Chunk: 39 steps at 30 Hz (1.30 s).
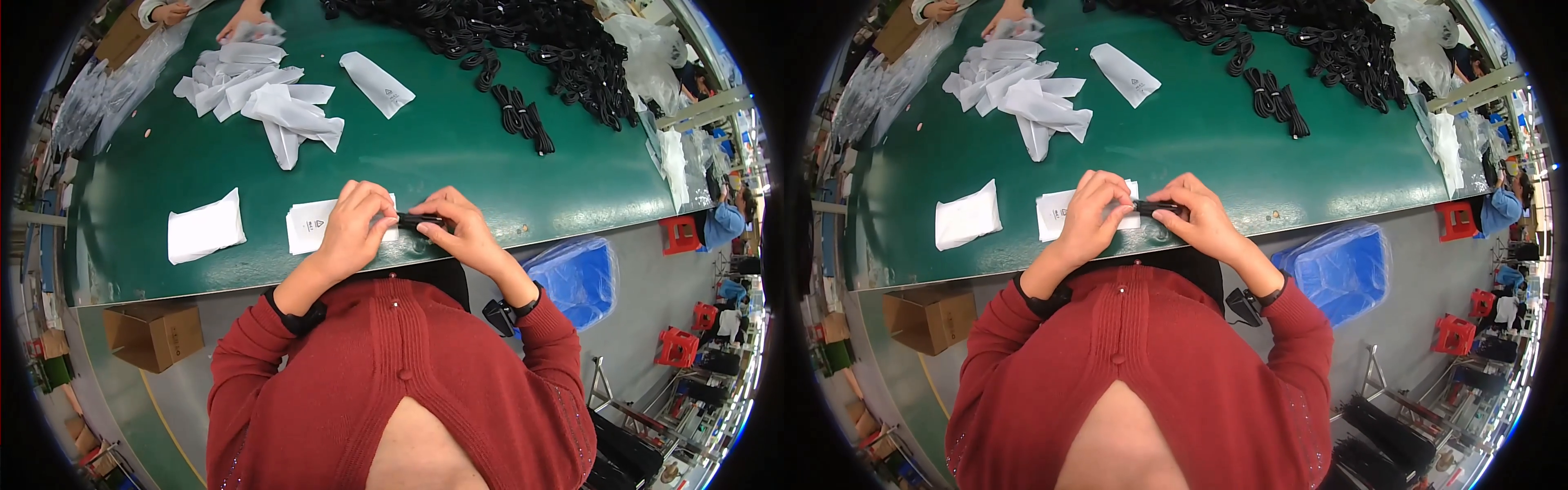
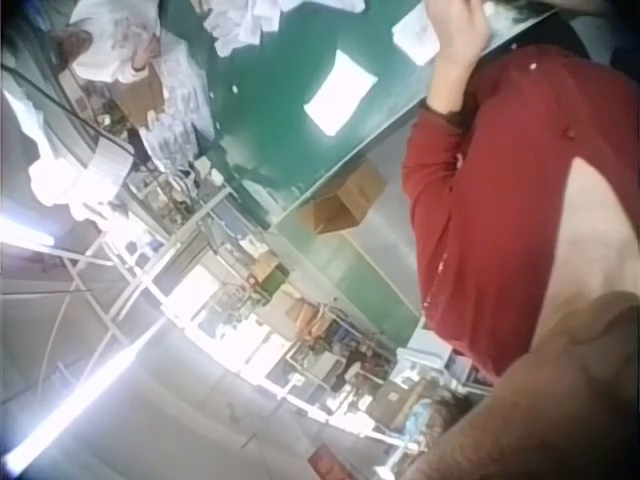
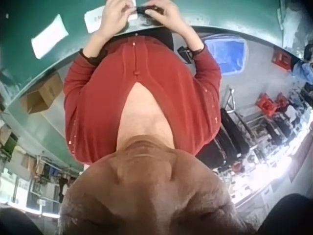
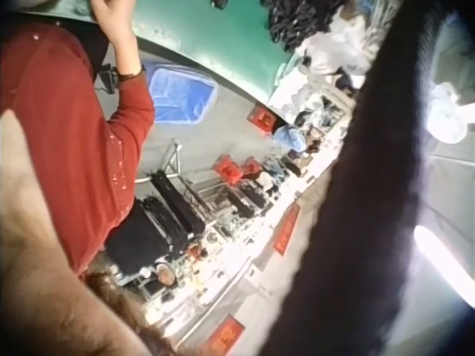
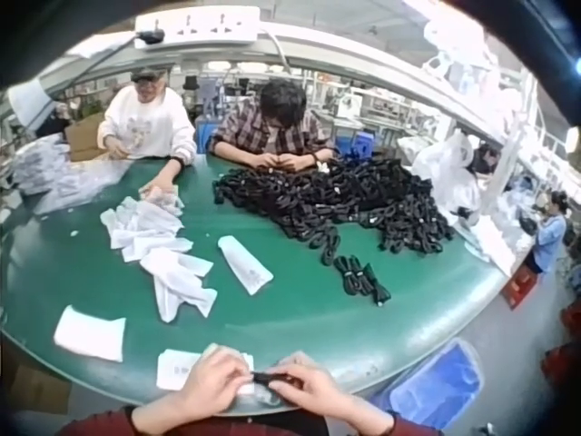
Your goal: The person packages black cables by hand, picking up each cable and sliding it into a white plastic sleeve. After inserting the cable, the person folds the sleeve and places the packaged item onto a stack on the green workbench.
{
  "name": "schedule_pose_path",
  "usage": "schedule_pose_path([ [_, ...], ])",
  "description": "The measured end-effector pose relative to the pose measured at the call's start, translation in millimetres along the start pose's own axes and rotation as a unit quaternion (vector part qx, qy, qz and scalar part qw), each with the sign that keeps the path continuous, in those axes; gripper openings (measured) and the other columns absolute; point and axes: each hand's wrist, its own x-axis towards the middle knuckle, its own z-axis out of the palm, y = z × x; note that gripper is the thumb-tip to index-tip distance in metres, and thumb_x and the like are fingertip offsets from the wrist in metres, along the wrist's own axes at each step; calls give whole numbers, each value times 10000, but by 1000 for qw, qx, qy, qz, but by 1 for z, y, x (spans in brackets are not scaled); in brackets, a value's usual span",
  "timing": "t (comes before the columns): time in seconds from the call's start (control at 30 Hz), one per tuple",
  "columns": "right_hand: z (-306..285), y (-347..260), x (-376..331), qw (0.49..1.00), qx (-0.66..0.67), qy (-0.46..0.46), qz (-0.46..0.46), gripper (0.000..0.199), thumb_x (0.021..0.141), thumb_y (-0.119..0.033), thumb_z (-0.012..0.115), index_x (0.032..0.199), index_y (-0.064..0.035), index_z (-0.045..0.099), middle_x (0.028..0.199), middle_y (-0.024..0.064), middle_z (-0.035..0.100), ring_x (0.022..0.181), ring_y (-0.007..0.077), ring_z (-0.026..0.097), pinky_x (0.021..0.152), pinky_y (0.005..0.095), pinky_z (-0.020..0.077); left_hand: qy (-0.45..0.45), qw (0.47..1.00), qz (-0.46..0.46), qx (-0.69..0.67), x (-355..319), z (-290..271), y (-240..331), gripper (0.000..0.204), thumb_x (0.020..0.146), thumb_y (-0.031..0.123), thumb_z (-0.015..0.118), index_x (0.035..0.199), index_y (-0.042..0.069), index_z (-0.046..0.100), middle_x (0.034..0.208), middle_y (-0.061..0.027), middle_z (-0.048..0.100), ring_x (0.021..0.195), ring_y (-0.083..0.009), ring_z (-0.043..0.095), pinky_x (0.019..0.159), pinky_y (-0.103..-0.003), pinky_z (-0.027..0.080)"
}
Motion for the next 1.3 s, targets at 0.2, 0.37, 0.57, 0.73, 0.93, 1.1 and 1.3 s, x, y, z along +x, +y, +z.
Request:
schedule_pose_path([
  [0.2, -2, -16, 18, 975, -75, 79, -196, 214, 810, 1, 724, 1011, -27, 657, 996, 100, 568, 868, 177, 592, 698, 288, 508, 62, 995, -76, -30, 13, -17, -14, 128, 780, 8, 696, 845, 38, 590, 981, -81, 600, 939, -263, 550, 805, -353, 458],
  [0.37, 1, -16, 25, 966, -107, 103, -211, 235, 775, 12, 749, 984, -31, 650, 1000, 113, 569, 852, 188, 595, 689, 296, 513, 49, 989, -117, -73, 19, -23, -7, 120, 797, 18, 699, 847, 42, 594, 984, -79, 602, 942, -249, 547, 811, -342, 457],
  [0.57, 25, -27, 39, 977, 2, 170, -127, 356, 755, 23, 750, 1076, -49, 612, 1033, 118, 569, 839, 178, 597, 666, 296, 506, 58, 982, -102, -146, 28, -23, -22, 78, 847, 44, 668, 886, 39, 601, 995, -44, 614, 887, -161, 554, 789, -300, 459],
  [0.73, -43, 11, 78, 882, -316, 315, -151, 313, 846, -125, 709, 1124, -51, 585, 1049, 168, 565, 857, 276, 604, 694, 372, 526, 170, 915, -201, -305, 81, -112, -41, 132, 925, 99, 605, 1012, 1, 604, 1037, -57, 623, 943, -139, 578, 850, -259, 447],
  [0.93, -119, 111, 83, 763, -573, 287, 82, 334, 844, -240, 692, 1094, -40, 594, 1025, 173, 590, 868, 343, 626, 685, 443, 534, 252, 963, 6, 91, 70, -93, -16, 177, 879, 85, 648, 1032, 4, 615, 1088, -96, 617, 1006, -239, 595, 860, -342, 477],
  [1.1, -96, 96, 64, 812, -511, 279, 42, 258, 850, -204, 682, 1024, -23, 624, 883, 127, 607, 739, 287, 637, 629, 397, 524, -6, 998, -24, 54, 1, -19, -17, 198, 800, 38, 700, 983, 20, 627, 982, -130, 584, 947, -321, 583, 789, -370, 499],
  [1.3, -47, 50, 28, 964, -105, 228, 91, 92, 871, -64, 622, 928, 6, 637, 749, 40, 564, 636, 115, 568, 572, 271, 457, -45, 992, 0, 121, -9, 15, -26, 106, 828, 31, 678, 910, 16, 613, 865, -134, 573, 789, -259, 615, 689, -318, 492],
])
